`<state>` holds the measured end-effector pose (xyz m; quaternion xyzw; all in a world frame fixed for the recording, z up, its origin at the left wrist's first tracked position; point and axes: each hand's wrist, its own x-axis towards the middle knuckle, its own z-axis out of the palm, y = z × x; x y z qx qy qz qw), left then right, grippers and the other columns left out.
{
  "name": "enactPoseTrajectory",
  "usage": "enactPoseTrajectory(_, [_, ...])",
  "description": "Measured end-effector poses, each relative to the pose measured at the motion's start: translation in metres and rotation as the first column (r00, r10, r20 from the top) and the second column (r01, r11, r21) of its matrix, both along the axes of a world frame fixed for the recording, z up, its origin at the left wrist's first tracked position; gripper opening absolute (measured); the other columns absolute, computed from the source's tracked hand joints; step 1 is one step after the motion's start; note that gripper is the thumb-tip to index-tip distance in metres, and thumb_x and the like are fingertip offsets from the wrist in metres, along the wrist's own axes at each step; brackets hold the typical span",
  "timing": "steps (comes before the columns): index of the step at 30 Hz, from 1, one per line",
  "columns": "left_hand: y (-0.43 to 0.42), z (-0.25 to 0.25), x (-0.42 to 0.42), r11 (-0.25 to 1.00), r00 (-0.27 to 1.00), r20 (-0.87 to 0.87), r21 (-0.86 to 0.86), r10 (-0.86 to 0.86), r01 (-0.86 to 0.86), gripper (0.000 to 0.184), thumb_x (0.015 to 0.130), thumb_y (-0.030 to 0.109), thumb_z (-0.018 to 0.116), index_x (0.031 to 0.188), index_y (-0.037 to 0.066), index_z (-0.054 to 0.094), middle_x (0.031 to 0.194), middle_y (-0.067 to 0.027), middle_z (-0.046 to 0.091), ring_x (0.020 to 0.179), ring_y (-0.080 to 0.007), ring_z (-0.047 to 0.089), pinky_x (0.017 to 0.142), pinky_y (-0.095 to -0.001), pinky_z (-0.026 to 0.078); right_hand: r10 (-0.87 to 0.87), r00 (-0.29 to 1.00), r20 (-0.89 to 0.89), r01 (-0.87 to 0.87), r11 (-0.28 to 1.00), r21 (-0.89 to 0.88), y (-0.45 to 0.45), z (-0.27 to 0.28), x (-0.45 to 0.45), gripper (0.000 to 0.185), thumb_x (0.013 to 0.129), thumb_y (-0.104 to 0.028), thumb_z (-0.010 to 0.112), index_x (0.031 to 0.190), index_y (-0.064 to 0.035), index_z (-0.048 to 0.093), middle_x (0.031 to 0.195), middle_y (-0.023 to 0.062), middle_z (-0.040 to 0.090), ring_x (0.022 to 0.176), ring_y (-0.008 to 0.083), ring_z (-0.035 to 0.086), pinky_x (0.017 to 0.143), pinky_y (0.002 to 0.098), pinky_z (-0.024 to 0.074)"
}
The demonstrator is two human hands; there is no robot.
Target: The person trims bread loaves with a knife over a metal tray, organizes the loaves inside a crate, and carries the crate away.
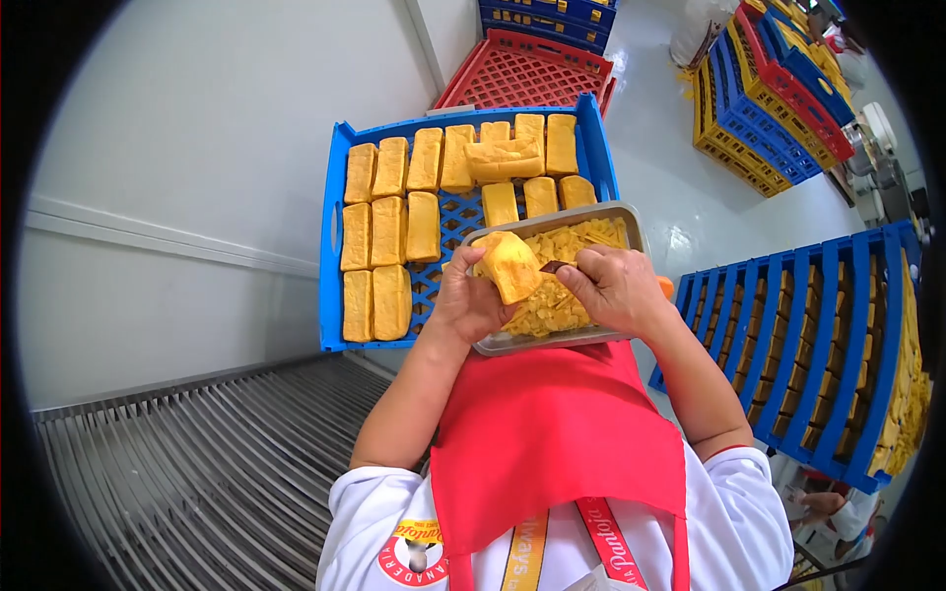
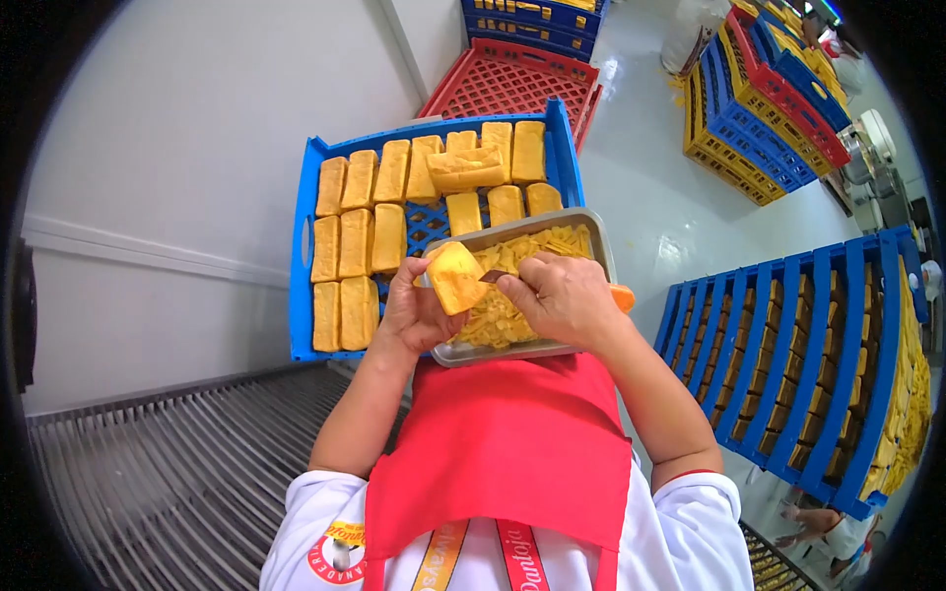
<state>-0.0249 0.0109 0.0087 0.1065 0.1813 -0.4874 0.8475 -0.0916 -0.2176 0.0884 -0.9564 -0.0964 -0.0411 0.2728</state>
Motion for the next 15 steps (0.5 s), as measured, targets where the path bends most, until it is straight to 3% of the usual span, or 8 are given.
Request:
enactPoseTrajectory(3, [-0.004,0.000,-0.003,1.000,0.999,-0.041,0.028,0.005,-0.004,0.049,0.087,0.037,0.061,0.125,0.006,0.059,0.116,-0.0138,0.068,0.099,-0.0281,0.070,0.078,-0.0419,0.061,0.005,0.997,0.077,-0.006,1.000,0.012,0.004,0.000,0.000,0.041,0.093,-0.037,0.061,0.069,-0.0041,0.057,0.069,0.0142,0.061,0.065,0.0348,0.063,0.059,0.0463,0.0480])
enactPoseTrajectory(10, [-0.007,0.010,-0.010,0.999,1.000,-0.010,0.045,-0.010,0.011,0.047,0.087,0.036,0.063,0.125,0.008,0.060,0.116,-0.0145,0.068,0.102,-0.0291,0.069,0.078,-0.0427,0.062,0.032,0.998,0.047,-0.030,0.999,-0.030,0.004,0.001,0.001,0.038,0.093,-0.034,0.061,0.071,-0.0030,0.058,0.071,0.0143,0.060,0.067,0.0357,0.061,0.059,0.0465,0.0462])
enactPoseTrajectory(12, [-0.010,0.012,-0.011,0.987,0.995,0.089,0.158,-0.033,0.019,0.057,0.081,0.042,0.068,0.126,0.009,0.056,0.116,-0.0079,0.067,0.101,-0.0225,0.069,0.073,-0.0329,0.062,0.010,0.999,0.040,-0.008,0.999,-0.037,0.005,-0.001,0.000,0.040,0.093,-0.036,0.061,0.071,-0.0030,0.058,0.073,0.0142,0.061,0.067,0.0355,0.061,0.060,0.0463,0.0468])
enactPoseTrajectory(15, [-0.010,0.011,-0.010,0.991,0.993,0.112,0.133,-0.033,0.018,0.057,0.082,0.041,0.068,0.127,0.008,0.055,0.116,-0.0085,0.066,0.101,-0.0232,0.069,0.073,-0.0335,0.062,-0.015,0.999,0.049,0.017,0.999,-0.042,0.005,-0.004,0.000,0.042,0.091,-0.040,0.061,0.069,-0.0045,0.061,0.070,0.0144,0.064,0.066,0.0338,0.064,0.059,0.0468,0.0484])
